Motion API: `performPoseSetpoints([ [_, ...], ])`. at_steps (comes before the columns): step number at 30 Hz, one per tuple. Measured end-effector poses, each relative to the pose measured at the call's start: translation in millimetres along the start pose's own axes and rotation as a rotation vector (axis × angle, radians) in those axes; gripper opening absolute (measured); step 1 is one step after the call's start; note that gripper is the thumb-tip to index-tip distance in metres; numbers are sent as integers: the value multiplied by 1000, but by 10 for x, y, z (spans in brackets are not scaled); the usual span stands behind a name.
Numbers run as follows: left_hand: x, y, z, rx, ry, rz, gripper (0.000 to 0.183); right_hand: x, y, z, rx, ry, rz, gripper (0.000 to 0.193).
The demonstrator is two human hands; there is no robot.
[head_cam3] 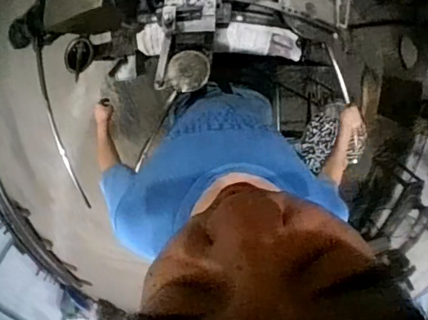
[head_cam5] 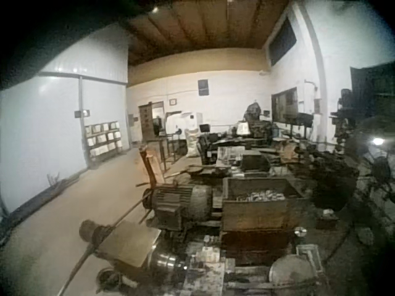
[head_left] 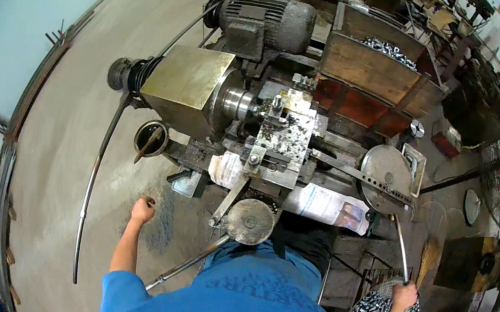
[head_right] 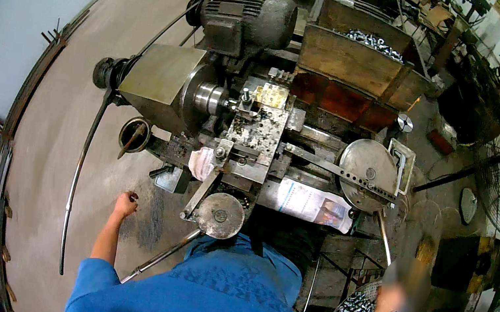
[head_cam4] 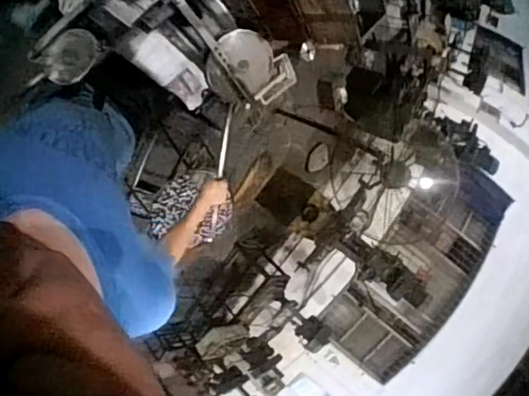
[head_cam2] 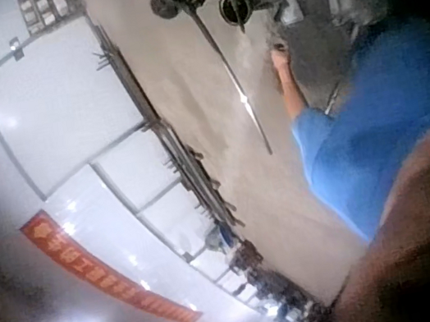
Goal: The person operates a lathe machine by repeatedly pulling a lever and turning a wheel to process small metal components, then picks them up and places them into a container.
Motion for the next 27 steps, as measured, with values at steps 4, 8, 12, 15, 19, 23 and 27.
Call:
performPoseSetpoints([
  [4,-242,5,72,131,12,92,30,792,-352,592,123,188,-46,28],
  [8,-502,-40,10,135,97,158,29,1013,-385,890,182,269,-131,30],
  [12,-551,-8,-109,148,152,203,29,1043,-393,932,190,307,-90,32],
  [15,-642,-42,-134,147,136,272,31,1054,-421,976,171,317,-75,37],
  [19,-702,-154,-166,90,126,171,32,1121,-359,864,238,341,-134,36],
  [23,-780,-390,-214,-40,164,-24,39,774,-278,480,209,282,51,34],
  [27,-1162,-558,-303,-107,265,-187,52,-26,5,-326,-28,-67,172,38],
])
Point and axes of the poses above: each hand's wrist, its own z-axis away from the middle knuckle, its own y-axis out of the palm, x = y × z, the point moved 9 cm from there along -z, towards the middle knuckle, and after that the axes turned 15 degrees about -z, right-handed, at the moved point
